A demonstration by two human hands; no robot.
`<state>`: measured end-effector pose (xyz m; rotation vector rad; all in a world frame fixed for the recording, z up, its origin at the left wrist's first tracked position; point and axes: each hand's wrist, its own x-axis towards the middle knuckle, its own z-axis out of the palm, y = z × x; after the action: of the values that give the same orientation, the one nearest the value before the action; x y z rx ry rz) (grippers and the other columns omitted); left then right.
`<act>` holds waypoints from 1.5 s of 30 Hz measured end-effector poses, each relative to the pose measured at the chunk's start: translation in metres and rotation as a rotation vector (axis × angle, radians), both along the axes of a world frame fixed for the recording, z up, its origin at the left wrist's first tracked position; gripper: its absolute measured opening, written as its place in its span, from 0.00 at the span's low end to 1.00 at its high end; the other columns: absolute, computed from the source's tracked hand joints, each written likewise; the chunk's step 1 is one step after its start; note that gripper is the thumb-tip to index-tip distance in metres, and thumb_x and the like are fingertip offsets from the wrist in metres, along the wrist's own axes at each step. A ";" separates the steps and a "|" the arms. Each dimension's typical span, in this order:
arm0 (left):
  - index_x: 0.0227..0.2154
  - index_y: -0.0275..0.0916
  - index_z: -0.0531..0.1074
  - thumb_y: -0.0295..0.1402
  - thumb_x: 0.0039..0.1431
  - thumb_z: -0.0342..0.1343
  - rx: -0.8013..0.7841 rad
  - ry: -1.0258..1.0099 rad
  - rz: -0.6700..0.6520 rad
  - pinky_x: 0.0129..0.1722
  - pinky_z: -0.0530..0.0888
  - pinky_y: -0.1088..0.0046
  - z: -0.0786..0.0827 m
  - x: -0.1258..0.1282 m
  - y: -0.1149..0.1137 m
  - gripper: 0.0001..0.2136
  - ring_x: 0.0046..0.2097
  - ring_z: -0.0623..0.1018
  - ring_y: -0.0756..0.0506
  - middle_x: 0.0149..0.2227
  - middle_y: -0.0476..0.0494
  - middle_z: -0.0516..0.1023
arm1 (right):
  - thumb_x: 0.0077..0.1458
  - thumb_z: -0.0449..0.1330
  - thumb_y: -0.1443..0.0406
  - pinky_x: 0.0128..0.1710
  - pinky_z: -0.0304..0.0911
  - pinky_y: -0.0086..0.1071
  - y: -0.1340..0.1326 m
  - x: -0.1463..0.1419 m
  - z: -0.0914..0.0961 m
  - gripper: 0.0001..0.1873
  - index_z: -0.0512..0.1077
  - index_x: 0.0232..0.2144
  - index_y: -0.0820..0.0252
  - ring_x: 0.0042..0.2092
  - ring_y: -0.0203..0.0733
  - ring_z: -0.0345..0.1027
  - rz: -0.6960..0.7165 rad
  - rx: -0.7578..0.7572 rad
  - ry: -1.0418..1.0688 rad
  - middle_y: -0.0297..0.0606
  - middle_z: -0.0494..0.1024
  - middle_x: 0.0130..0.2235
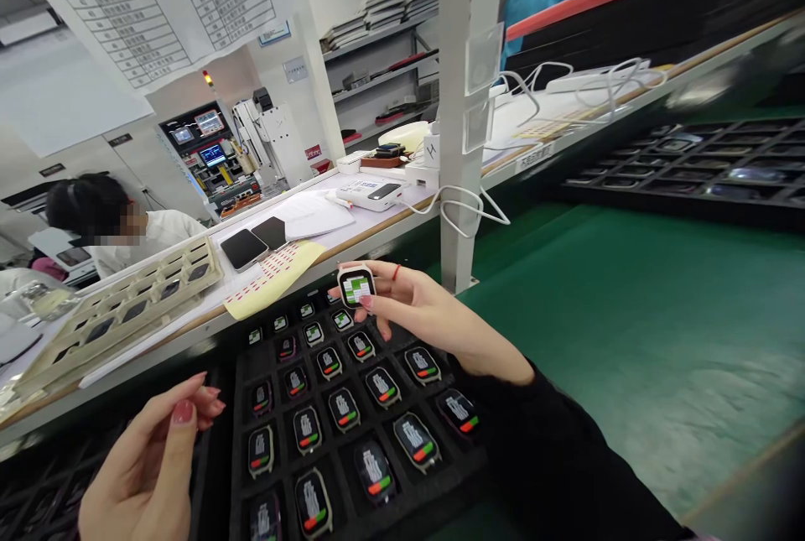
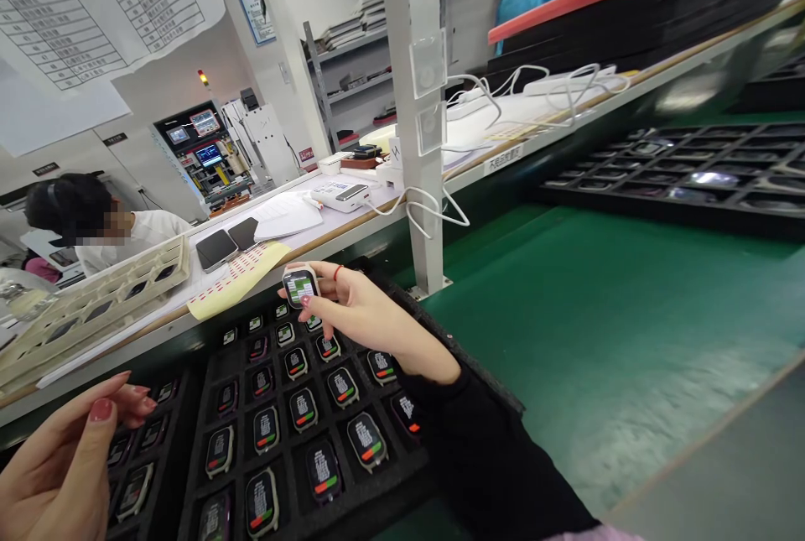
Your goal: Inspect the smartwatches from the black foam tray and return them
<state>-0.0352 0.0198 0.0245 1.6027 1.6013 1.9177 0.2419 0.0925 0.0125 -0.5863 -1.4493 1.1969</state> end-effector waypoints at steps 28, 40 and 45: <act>0.50 0.38 0.75 0.43 0.64 0.51 -0.662 0.482 -0.529 0.41 0.77 0.66 -0.011 -0.002 0.102 0.19 0.39 0.80 0.44 0.42 0.41 0.82 | 0.53 0.66 0.68 0.33 0.68 0.33 0.049 0.040 -0.085 0.26 0.73 0.55 0.66 0.32 0.50 0.73 -0.127 -0.081 -1.069 0.38 0.78 0.31; 0.51 0.37 0.71 0.39 0.65 0.56 -0.695 0.851 -0.357 0.49 0.76 0.55 -0.094 0.023 0.178 0.15 0.50 0.76 0.41 0.52 0.39 0.74 | 0.72 0.61 0.62 0.51 0.69 0.45 0.127 0.048 -0.074 0.09 0.74 0.47 0.63 0.49 0.49 0.71 -0.246 0.032 -1.312 0.42 0.73 0.50; 0.52 0.37 0.71 0.39 0.65 0.57 -0.658 0.887 -0.325 0.51 0.76 0.54 -0.104 0.024 0.186 0.16 0.51 0.76 0.41 0.54 0.38 0.73 | 0.70 0.63 0.62 0.49 0.71 0.45 0.144 0.017 -0.091 0.14 0.71 0.52 0.65 0.49 0.51 0.70 -0.198 0.037 -1.374 0.46 0.71 0.52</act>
<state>-0.0111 0.2062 -0.0795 2.2786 1.7732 0.3930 0.2587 0.2361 -0.0783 -1.6610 -2.4040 0.5100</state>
